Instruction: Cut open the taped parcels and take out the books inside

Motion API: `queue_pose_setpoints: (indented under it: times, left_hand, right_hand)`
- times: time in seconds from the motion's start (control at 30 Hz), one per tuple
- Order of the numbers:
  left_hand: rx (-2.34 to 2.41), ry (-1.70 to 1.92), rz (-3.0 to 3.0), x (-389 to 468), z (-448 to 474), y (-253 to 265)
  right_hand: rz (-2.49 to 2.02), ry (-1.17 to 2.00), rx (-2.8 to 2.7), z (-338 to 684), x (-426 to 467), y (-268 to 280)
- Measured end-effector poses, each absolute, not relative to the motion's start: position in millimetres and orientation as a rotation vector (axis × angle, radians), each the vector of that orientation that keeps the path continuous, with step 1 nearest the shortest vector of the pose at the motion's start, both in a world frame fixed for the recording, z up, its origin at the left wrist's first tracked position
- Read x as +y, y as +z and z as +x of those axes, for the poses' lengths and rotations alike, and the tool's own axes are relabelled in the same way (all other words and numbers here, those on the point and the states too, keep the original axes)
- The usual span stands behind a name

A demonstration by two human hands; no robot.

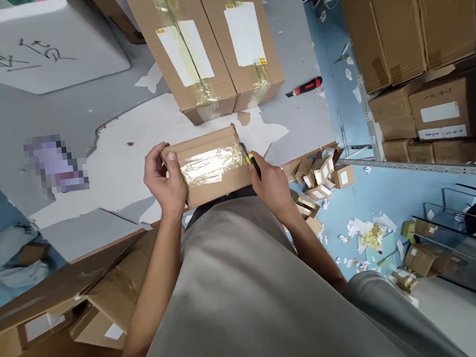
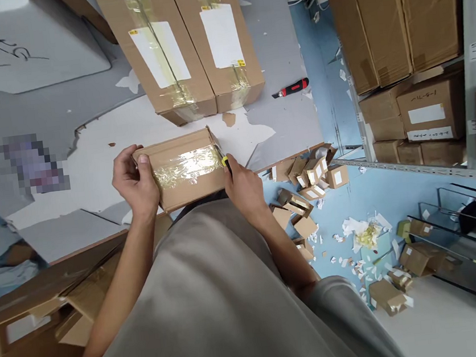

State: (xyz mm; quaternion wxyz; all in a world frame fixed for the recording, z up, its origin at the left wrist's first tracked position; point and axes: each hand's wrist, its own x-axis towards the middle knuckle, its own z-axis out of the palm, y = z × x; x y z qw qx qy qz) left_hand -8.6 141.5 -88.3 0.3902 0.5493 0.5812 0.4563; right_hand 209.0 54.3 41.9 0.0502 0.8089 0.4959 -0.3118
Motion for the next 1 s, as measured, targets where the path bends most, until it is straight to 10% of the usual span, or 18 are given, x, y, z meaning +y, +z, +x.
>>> queue_pose_setpoints:
  times: [1.0]
  left_hand:
    - [1.497, 1.108, 1.323, 136, -6, -90]
  right_hand:
    - [2.330, -0.688, 1.240, 151, 60, 86]
